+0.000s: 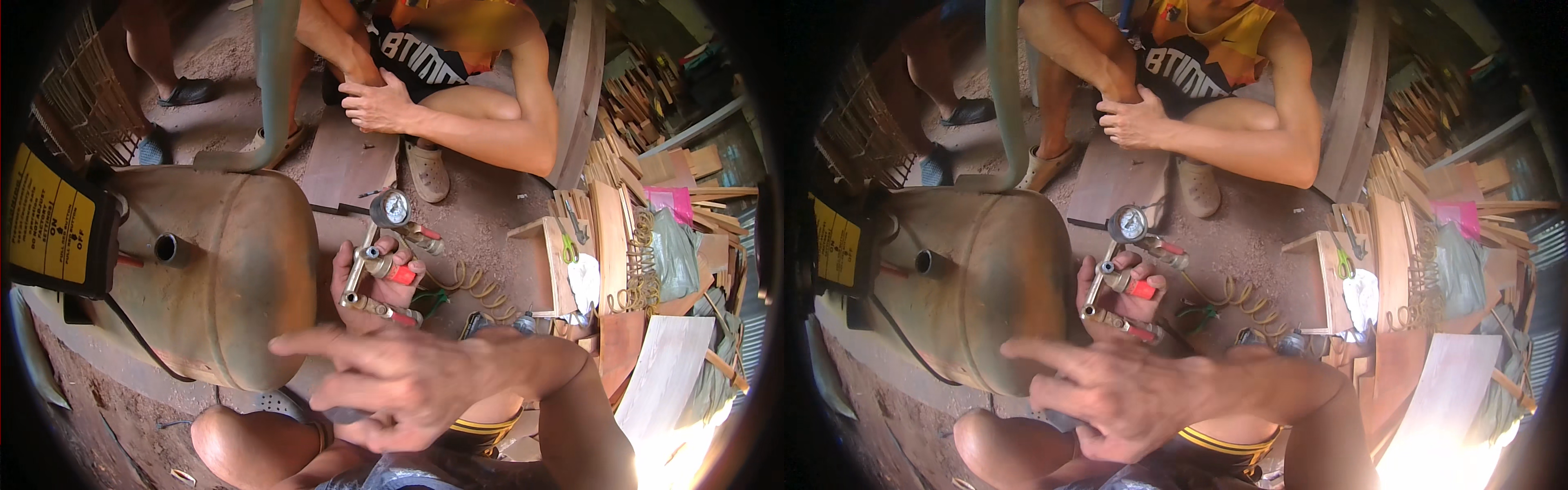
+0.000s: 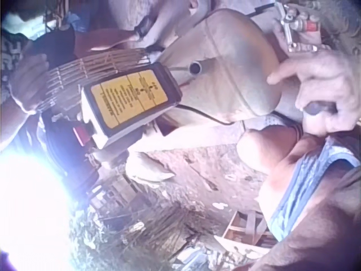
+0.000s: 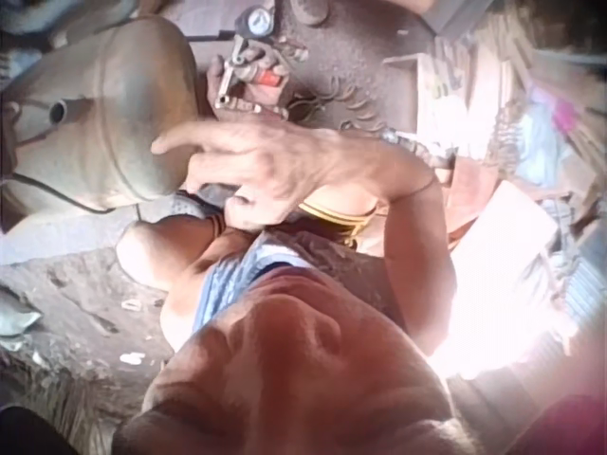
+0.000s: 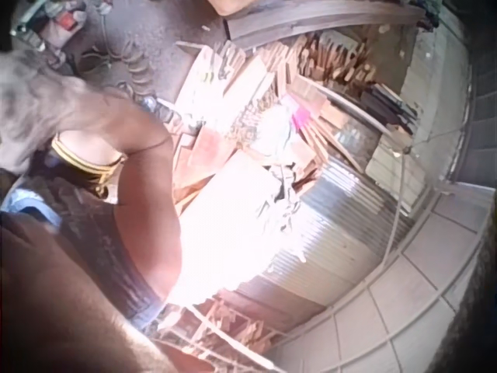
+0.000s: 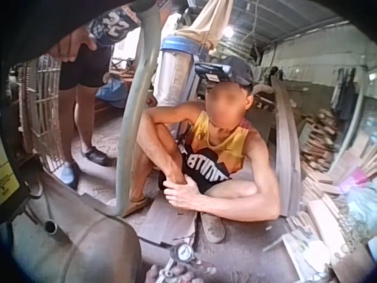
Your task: Assembling and checking the pressure regulator manifold on an air compressor tank.
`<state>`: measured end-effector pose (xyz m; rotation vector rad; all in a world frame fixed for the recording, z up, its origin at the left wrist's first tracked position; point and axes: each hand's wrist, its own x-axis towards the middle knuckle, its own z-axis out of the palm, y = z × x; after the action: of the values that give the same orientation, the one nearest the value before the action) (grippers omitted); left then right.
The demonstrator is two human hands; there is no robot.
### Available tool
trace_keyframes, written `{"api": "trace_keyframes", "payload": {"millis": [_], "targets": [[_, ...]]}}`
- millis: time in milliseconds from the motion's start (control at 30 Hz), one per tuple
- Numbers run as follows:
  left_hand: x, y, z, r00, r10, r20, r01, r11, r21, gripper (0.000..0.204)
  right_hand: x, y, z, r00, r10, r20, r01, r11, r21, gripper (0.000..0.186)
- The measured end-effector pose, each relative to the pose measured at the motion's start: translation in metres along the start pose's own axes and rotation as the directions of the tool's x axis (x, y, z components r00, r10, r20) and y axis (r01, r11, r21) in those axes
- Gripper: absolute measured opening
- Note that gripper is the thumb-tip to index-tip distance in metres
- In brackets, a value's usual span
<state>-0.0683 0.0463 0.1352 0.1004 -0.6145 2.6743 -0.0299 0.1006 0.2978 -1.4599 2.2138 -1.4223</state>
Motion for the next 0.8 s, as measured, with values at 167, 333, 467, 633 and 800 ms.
{"api": "trace_keyframes", "payload": {"millis": [167,333,467,633,800], "targets": [[-0.013,0.006,0.012,0.972,0.178,-0.155,-0.145,0.969,0.199,0.047,-0.022,0.01,-0.047,0.931,0.236,-0.278,-0.292,0.94,-0.179,0.041],[-0.01,0.003,0.016,0.99,0.136,-0.034,-0.128,0.976,0.179,0.042,-0.038,0.025,-0.056,0.946,0.198,-0.256,-0.274,0.91,-0.312,0.044],[-0.006,-0.011,0.022,0.963,0.251,-0.101,-0.196,0.905,0.377,0.042,-0.041,0.026,-0.051,0.959,0.224,-0.17,-0.267,0.916,-0.298,0.048],[0.001,-0.017,0.026,0.941,0.308,-0.138,-0.193,0.828,0.527,0.042,-0.048,0.029,-0.059,0.955,0.236,-0.18,-0.283,0.906,-0.315,0.047],[0.002,-0.014,0.023,0.928,0.32,-0.189,-0.181,0.834,0.522,0.04,-0.051,0.037,-0.058,0.965,0.207,-0.161,-0.25,0.909,-0.332,0.046]]}}
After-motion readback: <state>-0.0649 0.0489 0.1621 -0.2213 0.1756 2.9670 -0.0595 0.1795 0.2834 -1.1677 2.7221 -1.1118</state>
